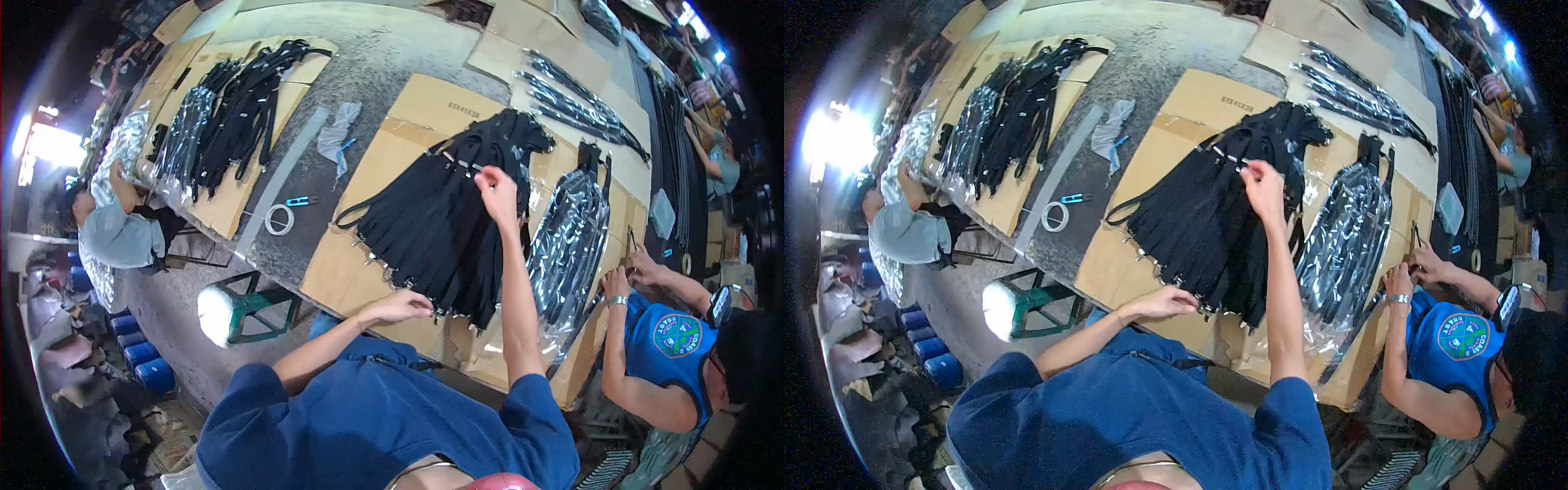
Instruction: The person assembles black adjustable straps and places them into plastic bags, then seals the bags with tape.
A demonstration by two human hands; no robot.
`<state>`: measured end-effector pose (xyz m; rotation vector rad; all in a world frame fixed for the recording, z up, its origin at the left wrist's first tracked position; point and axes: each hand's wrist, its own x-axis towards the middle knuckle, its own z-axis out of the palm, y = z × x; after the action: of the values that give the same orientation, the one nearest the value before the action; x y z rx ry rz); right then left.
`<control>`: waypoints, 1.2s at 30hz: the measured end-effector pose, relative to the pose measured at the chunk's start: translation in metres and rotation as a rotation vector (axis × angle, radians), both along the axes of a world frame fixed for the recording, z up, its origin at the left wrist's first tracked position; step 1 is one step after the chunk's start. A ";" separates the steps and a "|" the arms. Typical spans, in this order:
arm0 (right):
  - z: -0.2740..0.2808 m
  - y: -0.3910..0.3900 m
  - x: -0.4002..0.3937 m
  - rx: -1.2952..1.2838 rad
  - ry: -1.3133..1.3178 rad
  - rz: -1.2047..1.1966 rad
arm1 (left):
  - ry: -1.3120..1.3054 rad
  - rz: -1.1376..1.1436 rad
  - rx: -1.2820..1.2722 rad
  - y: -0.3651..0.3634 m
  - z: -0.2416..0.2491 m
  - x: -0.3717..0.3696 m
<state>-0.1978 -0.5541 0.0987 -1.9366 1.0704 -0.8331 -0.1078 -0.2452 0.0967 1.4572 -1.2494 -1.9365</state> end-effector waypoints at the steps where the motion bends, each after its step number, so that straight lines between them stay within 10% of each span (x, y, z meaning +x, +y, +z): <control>1: 0.001 -0.016 0.017 -0.063 0.013 -0.042 | -0.054 0.096 -0.045 0.017 0.001 0.012; 10: 0.015 -0.067 0.123 0.213 0.755 -0.490 | -0.155 0.312 -0.005 0.160 -0.005 0.163; 15: 0.011 -0.061 0.117 0.230 0.223 -0.562 | -0.250 0.696 -0.072 0.208 0.007 0.227; 17: 0.027 -0.028 0.098 0.666 -0.531 -0.163 | -0.176 0.671 -0.091 0.201 0.011 0.244; 24: 0.178 0.153 0.085 0.551 -0.723 0.017 | -0.261 0.099 -0.691 0.075 0.055 0.272; 29: 0.263 0.242 0.066 0.199 -0.686 -0.010 | -0.254 0.234 -1.259 -0.012 0.082 0.230; 36: 0.308 0.242 0.031 -0.039 -0.749 -0.135 | 0.176 -0.199 -0.570 0.014 0.046 0.178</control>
<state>-0.1666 -0.3124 0.4068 -1.3828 0.7209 -1.5020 0.0706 -0.2309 0.1430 0.8843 -1.7264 -1.5837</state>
